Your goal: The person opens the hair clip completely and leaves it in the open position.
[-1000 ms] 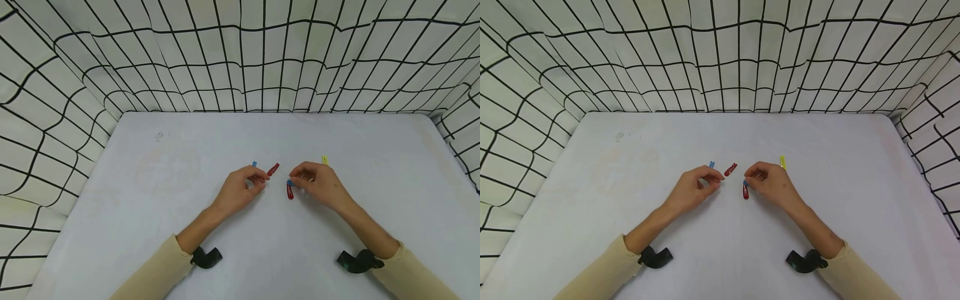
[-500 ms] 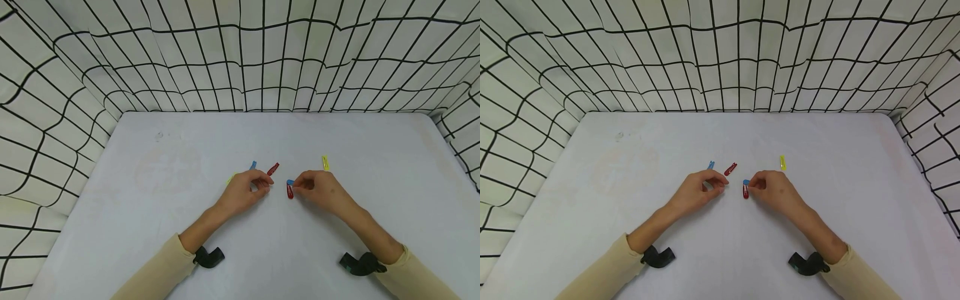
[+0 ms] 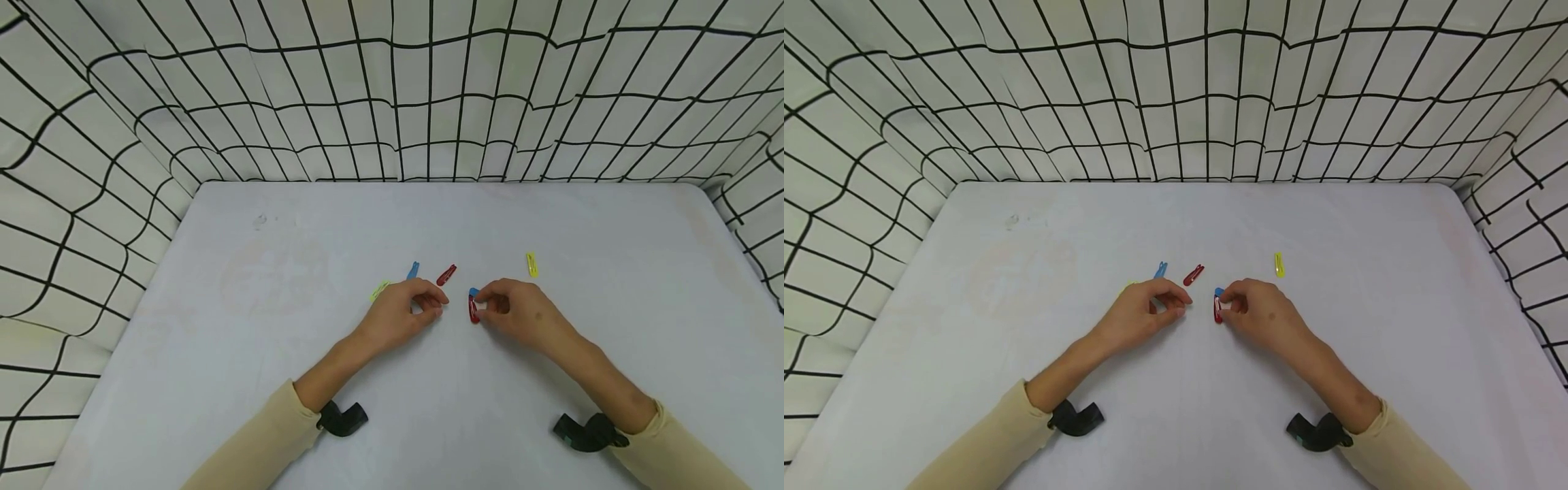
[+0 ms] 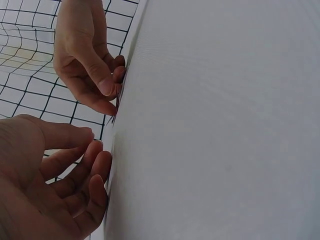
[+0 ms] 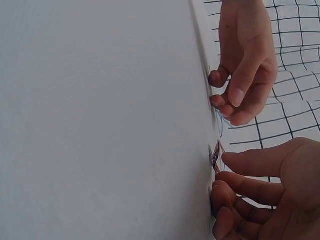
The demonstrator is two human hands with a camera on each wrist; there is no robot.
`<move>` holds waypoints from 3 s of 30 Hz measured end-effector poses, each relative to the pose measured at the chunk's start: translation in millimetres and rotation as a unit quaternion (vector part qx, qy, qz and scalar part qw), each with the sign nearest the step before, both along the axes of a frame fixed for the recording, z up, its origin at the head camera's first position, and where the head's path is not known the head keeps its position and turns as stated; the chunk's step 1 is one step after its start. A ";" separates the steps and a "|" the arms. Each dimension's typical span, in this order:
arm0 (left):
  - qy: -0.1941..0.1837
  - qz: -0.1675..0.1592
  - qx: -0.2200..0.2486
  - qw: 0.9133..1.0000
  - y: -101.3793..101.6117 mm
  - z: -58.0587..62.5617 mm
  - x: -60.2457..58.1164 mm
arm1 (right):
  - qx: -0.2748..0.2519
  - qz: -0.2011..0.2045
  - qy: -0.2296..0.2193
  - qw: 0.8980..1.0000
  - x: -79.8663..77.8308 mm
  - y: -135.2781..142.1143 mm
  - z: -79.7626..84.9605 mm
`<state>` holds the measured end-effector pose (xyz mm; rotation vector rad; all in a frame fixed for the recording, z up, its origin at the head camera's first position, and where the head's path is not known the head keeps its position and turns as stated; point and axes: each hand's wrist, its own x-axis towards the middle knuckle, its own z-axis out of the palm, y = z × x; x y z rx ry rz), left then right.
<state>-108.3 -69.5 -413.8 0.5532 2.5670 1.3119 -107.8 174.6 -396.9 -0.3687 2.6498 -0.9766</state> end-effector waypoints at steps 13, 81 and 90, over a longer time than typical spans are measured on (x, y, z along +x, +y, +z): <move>-0.012 -0.003 -0.018 1.000 2.1 -0.6 0.2 | 0.031 0.028 0.012 0.999 3.5 -10.0 0.2; -0.030 0.011 0.009 0.999 1.4 4.0 -1.3 | -0.094 0.014 0.023 0.995 3.5 -10.1 -0.6; -0.032 -0.002 0.037 0.999 -1.2 4.6 -0.6 | -0.161 0.005 -0.059 0.985 -0.5 -2.6 0.8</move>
